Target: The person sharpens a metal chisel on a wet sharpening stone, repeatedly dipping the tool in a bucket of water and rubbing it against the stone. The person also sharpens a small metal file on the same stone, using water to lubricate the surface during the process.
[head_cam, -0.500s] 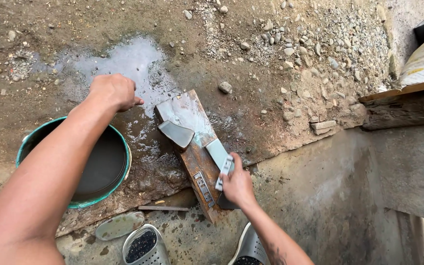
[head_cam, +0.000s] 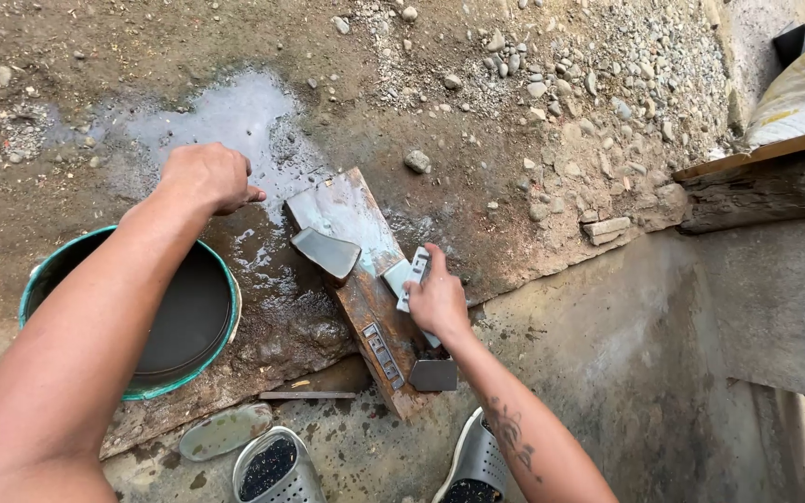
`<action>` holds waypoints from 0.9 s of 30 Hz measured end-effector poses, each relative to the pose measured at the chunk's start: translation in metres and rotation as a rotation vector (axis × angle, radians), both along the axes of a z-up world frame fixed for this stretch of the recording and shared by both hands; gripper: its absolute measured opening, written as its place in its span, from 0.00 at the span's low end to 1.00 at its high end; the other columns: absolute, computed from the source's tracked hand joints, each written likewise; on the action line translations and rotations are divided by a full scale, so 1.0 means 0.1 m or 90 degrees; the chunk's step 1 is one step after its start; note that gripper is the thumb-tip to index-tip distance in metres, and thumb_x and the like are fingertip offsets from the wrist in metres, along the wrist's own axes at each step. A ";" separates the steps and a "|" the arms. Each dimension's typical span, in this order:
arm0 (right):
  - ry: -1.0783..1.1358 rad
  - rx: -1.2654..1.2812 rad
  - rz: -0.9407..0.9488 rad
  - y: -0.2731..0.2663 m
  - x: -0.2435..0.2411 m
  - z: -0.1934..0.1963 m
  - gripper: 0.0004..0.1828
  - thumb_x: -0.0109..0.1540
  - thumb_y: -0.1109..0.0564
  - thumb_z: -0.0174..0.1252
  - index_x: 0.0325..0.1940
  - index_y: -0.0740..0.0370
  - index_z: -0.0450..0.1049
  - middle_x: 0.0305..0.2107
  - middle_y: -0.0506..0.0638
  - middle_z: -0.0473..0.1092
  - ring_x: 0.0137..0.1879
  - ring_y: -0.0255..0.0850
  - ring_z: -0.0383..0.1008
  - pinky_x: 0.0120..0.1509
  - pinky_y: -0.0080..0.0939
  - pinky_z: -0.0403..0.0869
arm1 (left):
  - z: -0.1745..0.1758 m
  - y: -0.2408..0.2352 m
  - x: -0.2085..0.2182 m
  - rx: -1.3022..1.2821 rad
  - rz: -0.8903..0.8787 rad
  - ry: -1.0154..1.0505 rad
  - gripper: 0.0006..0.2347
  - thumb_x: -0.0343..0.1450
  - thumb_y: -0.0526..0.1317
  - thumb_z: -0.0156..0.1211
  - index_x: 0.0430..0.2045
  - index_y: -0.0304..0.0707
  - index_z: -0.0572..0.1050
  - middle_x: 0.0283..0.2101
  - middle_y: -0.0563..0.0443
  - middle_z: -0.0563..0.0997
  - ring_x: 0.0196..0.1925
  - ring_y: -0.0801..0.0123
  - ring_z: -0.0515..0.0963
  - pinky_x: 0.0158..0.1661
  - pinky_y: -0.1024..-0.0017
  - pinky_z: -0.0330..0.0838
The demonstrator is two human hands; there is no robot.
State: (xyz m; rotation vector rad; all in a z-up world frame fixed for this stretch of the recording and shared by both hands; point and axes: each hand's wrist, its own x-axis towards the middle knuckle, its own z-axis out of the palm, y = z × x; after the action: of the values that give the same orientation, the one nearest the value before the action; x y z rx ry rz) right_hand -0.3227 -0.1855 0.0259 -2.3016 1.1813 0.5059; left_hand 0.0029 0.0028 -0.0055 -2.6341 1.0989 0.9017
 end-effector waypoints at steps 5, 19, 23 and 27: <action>0.050 0.040 -0.010 0.13 -0.17 0.14 0.43 0.64 0.61 0.54 0.79 0.55 0.41 0.25 0.58 0.77 0.27 0.50 0.80 0.32 0.48 0.82 | -0.01 0.01 0.01 0.036 0.016 -0.004 0.25 0.70 0.67 0.56 0.47 0.50 0.82 0.52 0.48 0.84 0.56 0.57 0.82 0.52 0.58 0.77; -0.046 0.007 -0.039 -0.02 0.09 0.00 0.41 0.63 0.58 0.59 0.75 0.57 0.46 0.25 0.57 0.77 0.31 0.51 0.80 0.40 0.52 0.80 | 0.05 -0.01 -0.04 0.017 0.010 0.009 0.25 0.70 0.67 0.55 0.46 0.50 0.83 0.52 0.48 0.85 0.56 0.57 0.83 0.52 0.58 0.78; -0.066 -0.009 -0.018 0.01 0.12 0.10 0.41 0.64 0.57 0.60 0.75 0.58 0.45 0.24 0.59 0.78 0.32 0.51 0.80 0.40 0.50 0.78 | -0.01 0.04 -0.03 -0.005 -0.006 -0.017 0.26 0.70 0.67 0.55 0.46 0.50 0.84 0.51 0.48 0.86 0.55 0.57 0.83 0.53 0.59 0.78; 0.003 0.015 -0.008 0.16 -0.38 0.06 0.42 0.64 0.59 0.58 0.76 0.59 0.42 0.27 0.60 0.77 0.30 0.52 0.81 0.36 0.50 0.82 | 0.09 0.03 -0.01 0.036 0.020 -0.003 0.26 0.69 0.68 0.55 0.46 0.51 0.83 0.52 0.49 0.84 0.55 0.58 0.83 0.53 0.59 0.78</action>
State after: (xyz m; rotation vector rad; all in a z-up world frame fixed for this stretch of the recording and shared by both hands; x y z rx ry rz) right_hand -0.3607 -0.1691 0.0319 -2.2734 1.1846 0.5185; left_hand 0.0020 0.0054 0.0032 -2.6135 1.0180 0.9181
